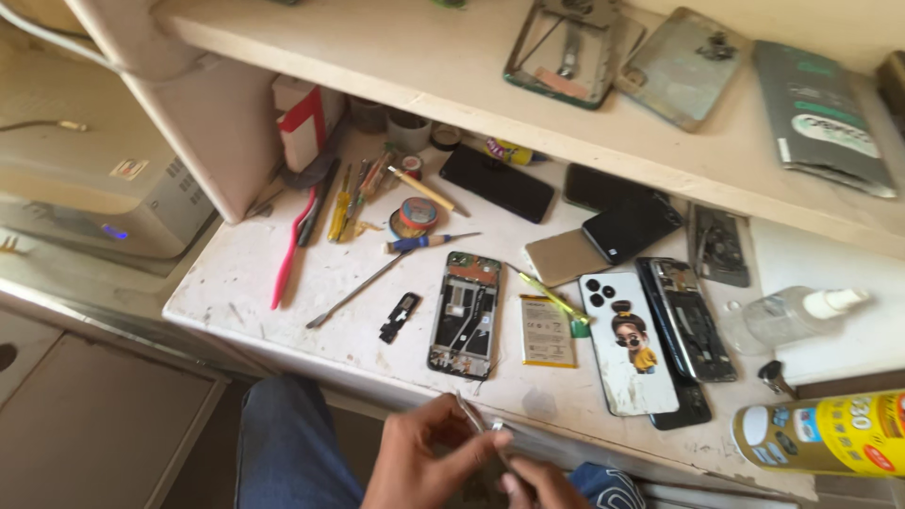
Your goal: The person cleans the inside of a disassembled smartphone chassis with a toothbrush, then lifts the logic board out of the housing and works on the board with tweezers, manipulating small components on the workbench.
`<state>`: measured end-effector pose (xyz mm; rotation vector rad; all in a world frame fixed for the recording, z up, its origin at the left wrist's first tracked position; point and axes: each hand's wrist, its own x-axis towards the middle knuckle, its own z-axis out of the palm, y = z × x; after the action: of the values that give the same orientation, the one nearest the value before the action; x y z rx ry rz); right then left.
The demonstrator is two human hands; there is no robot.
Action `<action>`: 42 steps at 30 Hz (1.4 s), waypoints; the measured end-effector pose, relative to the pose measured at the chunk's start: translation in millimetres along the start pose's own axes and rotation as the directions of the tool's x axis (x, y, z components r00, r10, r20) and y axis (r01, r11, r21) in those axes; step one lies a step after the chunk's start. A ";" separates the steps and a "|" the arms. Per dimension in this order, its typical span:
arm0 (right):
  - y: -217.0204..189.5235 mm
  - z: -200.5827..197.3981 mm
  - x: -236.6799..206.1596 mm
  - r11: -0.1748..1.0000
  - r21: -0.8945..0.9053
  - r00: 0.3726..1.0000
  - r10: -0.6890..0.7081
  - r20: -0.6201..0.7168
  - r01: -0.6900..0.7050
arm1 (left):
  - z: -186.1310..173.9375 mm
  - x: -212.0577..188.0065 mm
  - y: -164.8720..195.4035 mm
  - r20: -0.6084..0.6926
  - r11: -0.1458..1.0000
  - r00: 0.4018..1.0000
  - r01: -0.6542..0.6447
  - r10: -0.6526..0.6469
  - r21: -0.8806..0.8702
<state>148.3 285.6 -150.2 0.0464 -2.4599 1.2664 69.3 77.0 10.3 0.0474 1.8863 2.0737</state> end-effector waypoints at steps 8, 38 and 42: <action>-24.1 -39.2 34.0 0.720 0.354 0.802 0.534 0.269 -0.598 | -35.6 6.3 -22.5 0.171 0.950 0.984 0.092 -0.041 -0.300; -173.5 71.0 261.4 0.969 0.246 0.913 -0.070 0.401 -0.033 | -45.1 71.8 -23.4 0.116 0.258 0.564 -0.539 0.817 0.802; -173.6 80.5 262.1 0.973 0.225 0.905 -0.058 0.422 -0.043 | -44.4 72.3 -25.4 0.098 0.255 0.552 -0.526 0.828 0.811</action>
<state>-86.4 154.8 31.9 0.4387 -2.6411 1.6821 -4.2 55.3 -34.1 0.9783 3.3639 1.4272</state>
